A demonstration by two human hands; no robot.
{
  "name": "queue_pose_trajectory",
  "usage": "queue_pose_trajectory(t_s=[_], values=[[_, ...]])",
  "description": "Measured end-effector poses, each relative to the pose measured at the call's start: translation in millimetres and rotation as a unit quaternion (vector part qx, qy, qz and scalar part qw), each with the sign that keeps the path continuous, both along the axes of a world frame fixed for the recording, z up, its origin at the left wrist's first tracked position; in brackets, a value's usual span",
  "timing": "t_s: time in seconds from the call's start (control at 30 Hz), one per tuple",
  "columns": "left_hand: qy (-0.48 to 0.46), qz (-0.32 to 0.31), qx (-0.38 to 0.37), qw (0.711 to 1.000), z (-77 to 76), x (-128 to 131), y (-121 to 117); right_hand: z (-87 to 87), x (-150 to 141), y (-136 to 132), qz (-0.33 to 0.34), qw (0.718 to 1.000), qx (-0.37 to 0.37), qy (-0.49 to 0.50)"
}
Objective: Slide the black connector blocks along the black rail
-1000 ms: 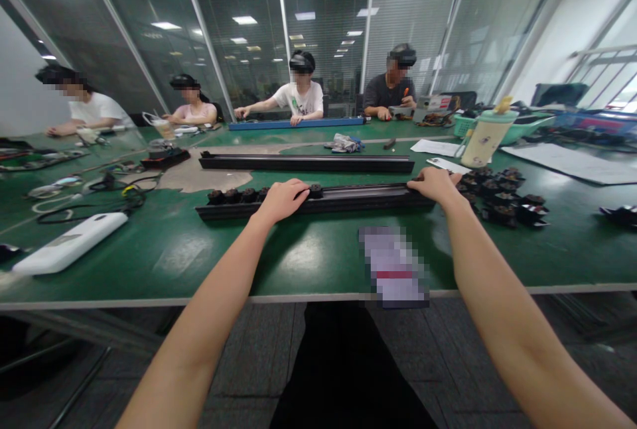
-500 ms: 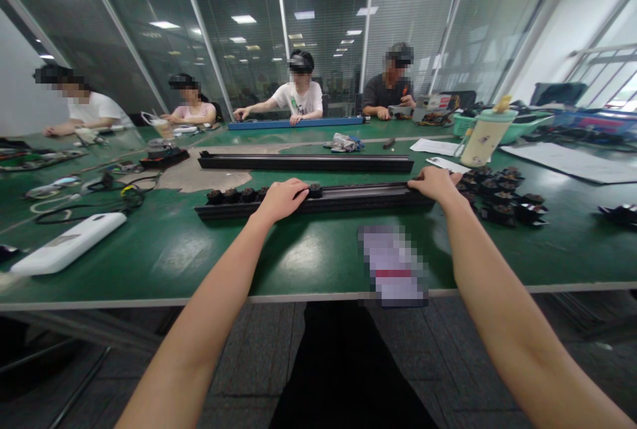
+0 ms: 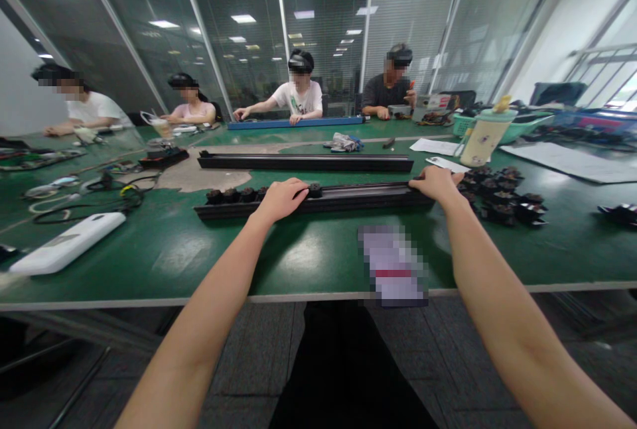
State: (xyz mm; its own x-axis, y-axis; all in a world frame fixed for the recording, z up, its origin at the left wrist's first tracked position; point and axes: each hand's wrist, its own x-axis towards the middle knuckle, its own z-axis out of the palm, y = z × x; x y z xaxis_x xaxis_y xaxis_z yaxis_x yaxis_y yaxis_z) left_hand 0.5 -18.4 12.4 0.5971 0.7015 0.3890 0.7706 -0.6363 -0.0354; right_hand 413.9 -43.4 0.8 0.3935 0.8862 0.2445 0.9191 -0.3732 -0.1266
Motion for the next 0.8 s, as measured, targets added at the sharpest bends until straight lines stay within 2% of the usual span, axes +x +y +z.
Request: queue_pose_trajectory(t_s=[0.43, 0.8], values=[[0.002, 0.003, 0.004, 1.0, 0.0, 0.1, -0.5, 3.0, -1.6, -3.2, -0.012, 1.0, -0.007, 0.01], [0.001, -0.001, 0.006, 1.0, -1.3, -1.0, 2.1, -3.5, 6.4, 1.6, -0.01, 1.0, 0.011, 0.006]])
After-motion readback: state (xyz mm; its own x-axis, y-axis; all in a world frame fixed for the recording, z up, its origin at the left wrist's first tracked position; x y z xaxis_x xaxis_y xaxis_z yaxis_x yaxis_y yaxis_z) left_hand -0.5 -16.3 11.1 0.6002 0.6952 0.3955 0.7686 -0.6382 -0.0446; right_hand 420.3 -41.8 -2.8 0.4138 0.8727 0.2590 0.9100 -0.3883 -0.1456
